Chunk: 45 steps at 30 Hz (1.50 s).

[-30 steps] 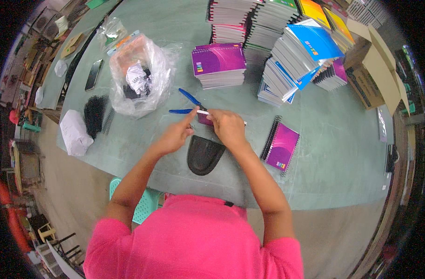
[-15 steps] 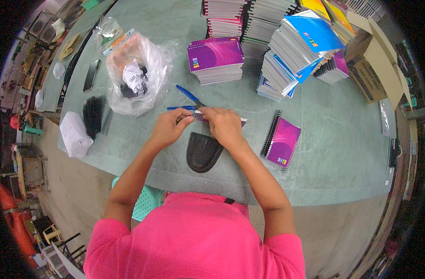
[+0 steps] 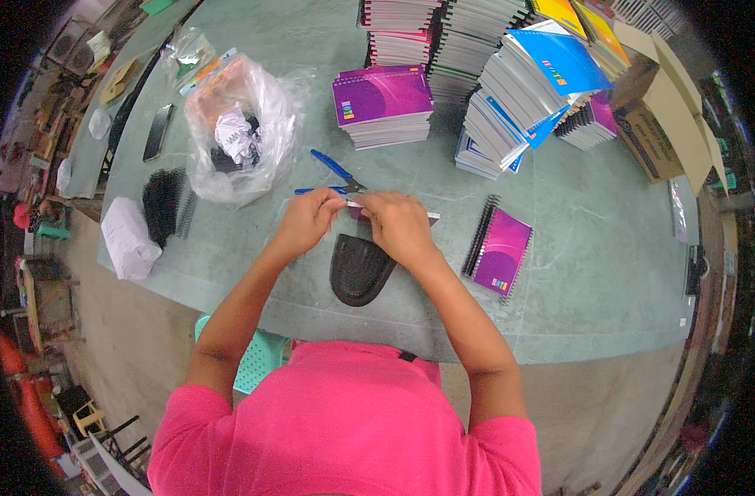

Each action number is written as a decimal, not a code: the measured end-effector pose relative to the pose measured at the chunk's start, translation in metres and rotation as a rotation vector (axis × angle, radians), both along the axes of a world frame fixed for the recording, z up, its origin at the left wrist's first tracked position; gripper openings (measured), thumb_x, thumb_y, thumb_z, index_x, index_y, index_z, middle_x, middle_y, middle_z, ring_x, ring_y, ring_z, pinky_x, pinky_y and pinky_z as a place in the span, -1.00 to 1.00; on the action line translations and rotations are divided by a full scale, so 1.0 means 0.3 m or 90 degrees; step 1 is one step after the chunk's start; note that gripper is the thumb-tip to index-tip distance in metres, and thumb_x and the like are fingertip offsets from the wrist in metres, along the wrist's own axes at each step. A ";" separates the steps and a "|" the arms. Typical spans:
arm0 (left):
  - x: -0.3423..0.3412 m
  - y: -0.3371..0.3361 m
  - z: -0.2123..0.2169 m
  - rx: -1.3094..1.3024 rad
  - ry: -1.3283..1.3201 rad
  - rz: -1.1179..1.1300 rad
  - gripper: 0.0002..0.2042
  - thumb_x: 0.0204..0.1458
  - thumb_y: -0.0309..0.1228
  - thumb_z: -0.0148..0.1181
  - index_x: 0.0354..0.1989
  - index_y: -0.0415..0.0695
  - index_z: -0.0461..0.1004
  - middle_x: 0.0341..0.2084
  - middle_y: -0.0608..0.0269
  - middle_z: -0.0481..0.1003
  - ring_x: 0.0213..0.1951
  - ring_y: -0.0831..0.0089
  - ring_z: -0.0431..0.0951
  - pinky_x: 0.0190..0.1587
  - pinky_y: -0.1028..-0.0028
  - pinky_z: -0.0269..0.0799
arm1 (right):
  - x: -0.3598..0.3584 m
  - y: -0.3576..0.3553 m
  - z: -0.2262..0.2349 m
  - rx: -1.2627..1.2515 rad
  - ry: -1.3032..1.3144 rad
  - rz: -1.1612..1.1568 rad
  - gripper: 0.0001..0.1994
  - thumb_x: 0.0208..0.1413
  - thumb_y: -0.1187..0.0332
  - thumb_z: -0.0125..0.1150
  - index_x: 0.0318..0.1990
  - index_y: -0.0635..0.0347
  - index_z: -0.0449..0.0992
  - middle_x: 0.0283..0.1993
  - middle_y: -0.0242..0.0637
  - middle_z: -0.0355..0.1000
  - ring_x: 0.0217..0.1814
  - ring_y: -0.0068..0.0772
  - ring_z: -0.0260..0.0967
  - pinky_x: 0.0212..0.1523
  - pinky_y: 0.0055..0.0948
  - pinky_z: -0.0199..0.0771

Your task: The person assembles spiral notebooks by threading plastic coils through pre-punched holes in stacks of paper and covers, then trims and bends the coil ends using a pair of pliers.

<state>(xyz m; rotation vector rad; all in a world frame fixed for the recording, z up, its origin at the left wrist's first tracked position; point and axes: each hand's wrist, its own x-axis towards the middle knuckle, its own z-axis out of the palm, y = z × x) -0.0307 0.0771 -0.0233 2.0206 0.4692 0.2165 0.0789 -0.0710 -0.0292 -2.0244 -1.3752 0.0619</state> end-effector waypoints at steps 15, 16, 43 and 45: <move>-0.014 0.070 0.047 -0.028 0.213 -0.152 -0.81 0.02 -0.34 0.13 -0.39 -0.23 0.42 -0.58 0.25 0.45 -0.50 0.52 0.45 -0.46 0.47 0.32 | -0.002 -0.010 0.002 -0.040 -0.009 0.040 -0.79 -0.06 0.50 0.12 -0.22 0.10 0.49 -0.29 -0.28 0.48 -0.22 -0.22 0.39 -0.21 -0.29 0.24; -0.014 0.065 0.048 -0.083 0.239 -0.145 -0.82 0.02 -0.34 0.13 -0.40 -0.23 0.41 -0.60 0.24 0.44 -0.50 0.50 0.46 -0.46 0.45 0.32 | -0.004 -0.013 0.002 -0.039 -0.010 0.045 -0.79 -0.06 0.50 0.12 -0.21 0.11 0.49 -0.29 -0.28 0.48 -0.21 -0.22 0.39 -0.21 -0.29 0.24; -0.004 0.050 0.018 0.266 -0.028 -0.119 -0.75 -0.10 -0.39 0.22 -0.22 -0.18 0.44 -0.39 0.11 0.42 -0.28 0.21 0.43 -0.22 0.38 0.31 | -0.017 -0.011 -0.026 -0.059 -0.056 -0.031 -0.78 -0.03 0.40 0.15 -0.18 0.10 0.48 -0.29 -0.30 0.48 -0.24 -0.25 0.40 -0.19 -0.30 0.24; -0.016 -0.024 0.021 0.347 -0.061 -0.093 -0.73 -0.15 -0.43 0.24 -0.23 -0.17 0.44 -0.35 0.10 0.38 -0.21 0.15 0.39 -0.16 0.36 0.29 | 0.001 -0.034 -0.029 -0.061 -0.088 -0.037 -0.79 -0.05 0.43 0.12 -0.19 0.10 0.48 -0.29 -0.30 0.48 -0.24 -0.27 0.39 -0.20 -0.28 0.24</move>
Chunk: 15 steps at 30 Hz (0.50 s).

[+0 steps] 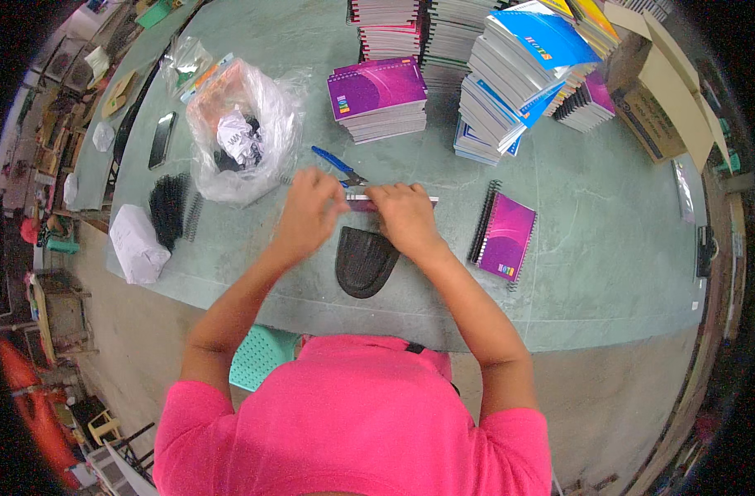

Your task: The person assembles spiral notebooks by threading plastic coils through pre-punched holes in stacks of paper and covers, then trims and bends the coil ends using a pair of pliers.

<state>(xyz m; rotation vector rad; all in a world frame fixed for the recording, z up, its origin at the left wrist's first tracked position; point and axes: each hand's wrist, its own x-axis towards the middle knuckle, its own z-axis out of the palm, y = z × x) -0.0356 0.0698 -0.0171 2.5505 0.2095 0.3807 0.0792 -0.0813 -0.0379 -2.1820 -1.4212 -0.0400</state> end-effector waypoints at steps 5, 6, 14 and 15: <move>-0.096 -0.171 -0.089 0.047 0.017 -0.021 -0.73 -0.22 -0.49 0.27 -0.30 -0.18 0.40 -0.31 0.06 0.32 -0.17 0.12 0.35 -0.10 0.34 0.27 | 0.067 -0.104 0.041 0.005 0.091 -0.066 -0.78 -0.11 0.43 0.21 -0.22 0.15 0.52 -0.29 -0.28 0.50 -0.27 -0.27 0.43 -0.24 -0.31 0.33; -0.095 -0.159 -0.108 -0.023 0.039 -0.022 -0.70 -0.23 -0.50 0.27 -0.26 -0.17 0.39 -0.31 0.05 0.34 -0.18 0.13 0.36 -0.09 0.34 0.28 | 0.098 -0.135 0.037 0.015 0.176 -0.088 -0.79 -0.11 0.43 0.24 -0.24 0.17 0.53 -0.30 -0.29 0.51 -0.30 -0.32 0.44 -0.26 -0.35 0.36; -0.001 -0.057 0.128 -0.147 -0.102 0.130 -0.54 -0.18 -0.51 0.16 0.00 -0.12 0.29 -0.18 -0.02 0.40 -0.14 0.11 0.45 -0.04 0.29 0.32 | 0.114 -0.186 -0.148 0.302 0.745 -0.163 -0.79 -0.04 0.51 0.25 -0.19 0.26 0.53 -0.27 -0.43 0.48 -0.25 -0.65 0.37 -0.21 -0.64 0.35; 0.004 -0.043 0.107 -0.092 0.119 0.095 -0.60 -0.13 -0.51 0.13 -0.02 -0.14 0.36 -0.15 0.01 0.45 -0.12 0.15 0.48 -0.05 0.31 0.34 | 0.110 -0.180 -0.144 0.313 0.768 -0.163 -0.78 -0.04 0.52 0.24 -0.18 0.26 0.53 -0.26 -0.42 0.48 -0.24 -0.65 0.35 -0.18 -0.64 0.33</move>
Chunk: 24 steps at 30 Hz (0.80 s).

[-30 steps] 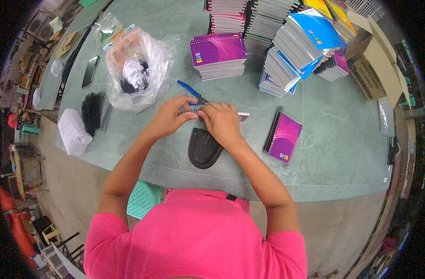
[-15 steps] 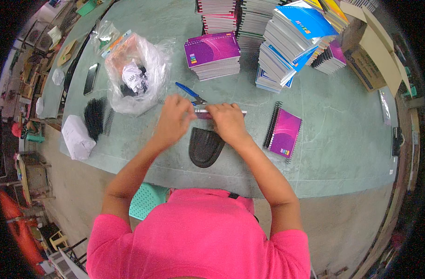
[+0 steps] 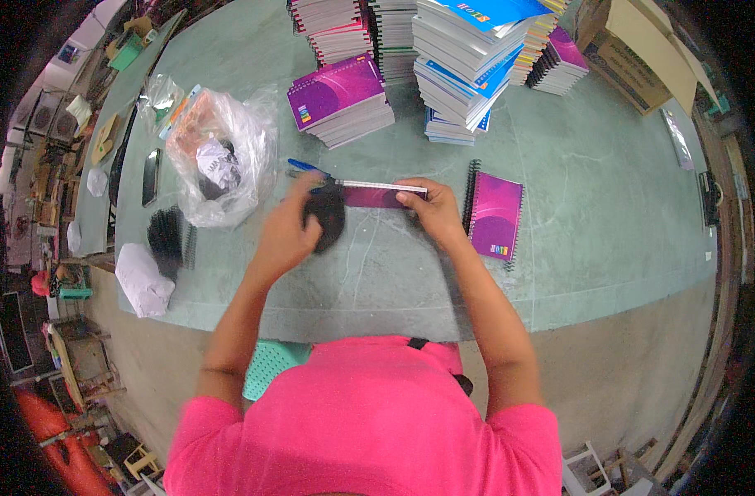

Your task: The person assembles spiral notebooks by threading plastic coils through pre-punched holes in stacks of paper and covers, then trims and bends the coil ends using a pair of pliers.

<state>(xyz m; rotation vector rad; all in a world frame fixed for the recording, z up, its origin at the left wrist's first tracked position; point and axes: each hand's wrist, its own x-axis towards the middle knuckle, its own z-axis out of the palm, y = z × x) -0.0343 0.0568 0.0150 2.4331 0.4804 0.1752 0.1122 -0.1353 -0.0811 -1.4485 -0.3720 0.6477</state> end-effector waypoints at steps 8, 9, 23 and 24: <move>0.001 -0.006 -0.028 0.082 0.015 -0.155 -0.66 -0.07 -0.51 0.12 -0.05 -0.07 0.46 -0.18 0.14 0.50 -0.18 0.23 0.50 -0.09 0.37 0.36 | -0.025 -0.008 0.049 -0.028 -0.032 0.011 -0.82 -0.05 0.50 0.25 -0.24 0.28 0.56 -0.29 -0.37 0.51 -0.27 -0.61 0.37 -0.20 -0.60 0.35; -0.012 -0.035 -0.026 0.107 0.113 -0.148 -0.65 -0.07 -0.52 0.12 -0.04 -0.06 0.45 -0.17 0.11 0.49 -0.16 0.19 0.49 -0.08 0.37 0.36 | -0.031 -0.003 0.050 -0.028 -0.016 0.007 -0.82 -0.05 0.50 0.25 -0.24 0.28 0.56 -0.29 -0.36 0.51 -0.26 -0.61 0.37 -0.19 -0.60 0.35; 0.042 -0.034 -0.033 0.044 -0.091 -0.141 -0.63 -0.06 -0.55 0.13 -0.01 -0.05 0.45 -0.23 0.13 0.50 -0.20 0.24 0.49 -0.12 0.39 0.37 | -0.031 -0.002 0.017 -0.031 -0.040 0.024 -0.84 -0.07 0.54 0.25 -0.27 0.26 0.55 -0.35 -0.41 0.49 -0.33 -0.65 0.33 -0.26 -0.63 0.33; 0.039 -0.044 -0.048 0.042 -0.031 -0.183 -0.63 -0.07 -0.55 0.13 -0.02 -0.04 0.45 -0.23 0.12 0.49 -0.20 0.23 0.49 -0.13 0.39 0.37 | -0.028 0.003 0.014 -0.014 -0.028 0.026 -0.85 -0.06 0.54 0.24 -0.28 0.25 0.55 -0.35 -0.42 0.48 -0.33 -0.65 0.33 -0.25 -0.63 0.33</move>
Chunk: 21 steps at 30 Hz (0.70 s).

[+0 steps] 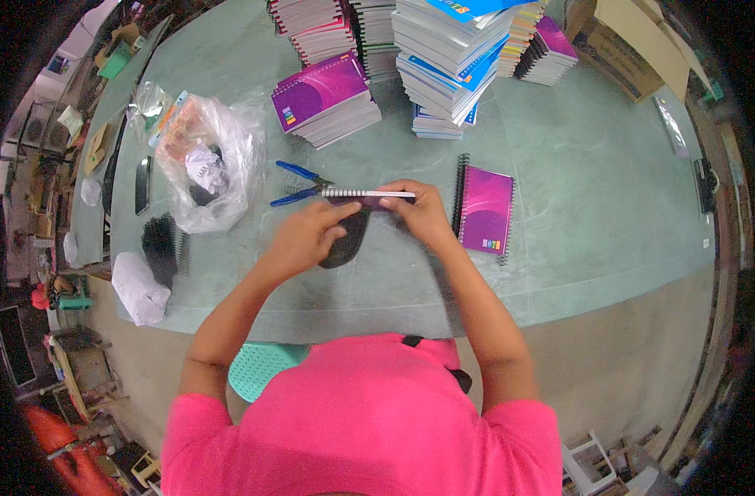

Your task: The person assembles spiral notebooks by threading plastic coils through pre-punched holes in stacks of paper and covers, then trims and bends the coil ends using a pair of pliers.

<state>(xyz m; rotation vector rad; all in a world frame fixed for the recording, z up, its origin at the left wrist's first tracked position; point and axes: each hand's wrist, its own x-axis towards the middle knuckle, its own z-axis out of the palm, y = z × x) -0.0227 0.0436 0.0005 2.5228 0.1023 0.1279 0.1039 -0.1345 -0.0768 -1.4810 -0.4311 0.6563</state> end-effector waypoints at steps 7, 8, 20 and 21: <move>0.014 -0.011 -0.004 -0.061 -0.037 -0.025 -0.65 -0.06 -0.51 0.15 -0.02 -0.04 0.45 -0.25 0.14 0.48 -0.22 0.22 0.49 -0.13 0.38 0.37 | -0.015 -0.007 -0.022 -0.005 -0.020 0.022 -0.86 -0.07 0.57 0.22 -0.29 0.28 0.53 -0.38 -0.42 0.49 -0.35 -0.67 0.32 -0.29 -0.62 0.32; 0.014 -0.022 -0.004 -0.019 0.090 -0.070 -0.66 -0.05 -0.51 0.16 -0.03 -0.07 0.45 -0.25 0.15 0.50 -0.19 0.25 0.50 -0.11 0.40 0.37 | -0.012 -0.007 -0.017 -0.029 -0.018 0.028 -0.86 -0.07 0.57 0.21 -0.28 0.29 0.53 -0.38 -0.41 0.49 -0.34 -0.67 0.32 -0.28 -0.61 0.33; 0.078 -0.019 0.061 -0.143 -0.309 0.166 -0.69 -0.04 -0.43 0.16 -0.06 0.05 0.47 -0.32 0.20 0.46 -0.30 0.19 0.49 -0.23 0.37 0.40 | -0.024 0.004 -0.023 -0.027 -0.063 0.083 -0.79 -0.01 0.59 0.11 -0.17 0.31 0.51 -0.31 -0.41 0.50 -0.28 -0.66 0.31 -0.19 -0.57 0.35; 0.064 -0.027 0.041 -0.094 -0.202 0.064 -0.69 -0.04 -0.44 0.15 -0.06 0.01 0.47 -0.31 0.18 0.46 -0.29 0.20 0.49 -0.22 0.37 0.40 | -0.026 0.004 -0.021 -0.033 -0.043 0.086 -0.79 0.00 0.59 0.11 -0.17 0.30 0.51 -0.31 -0.41 0.50 -0.28 -0.67 0.31 -0.19 -0.57 0.35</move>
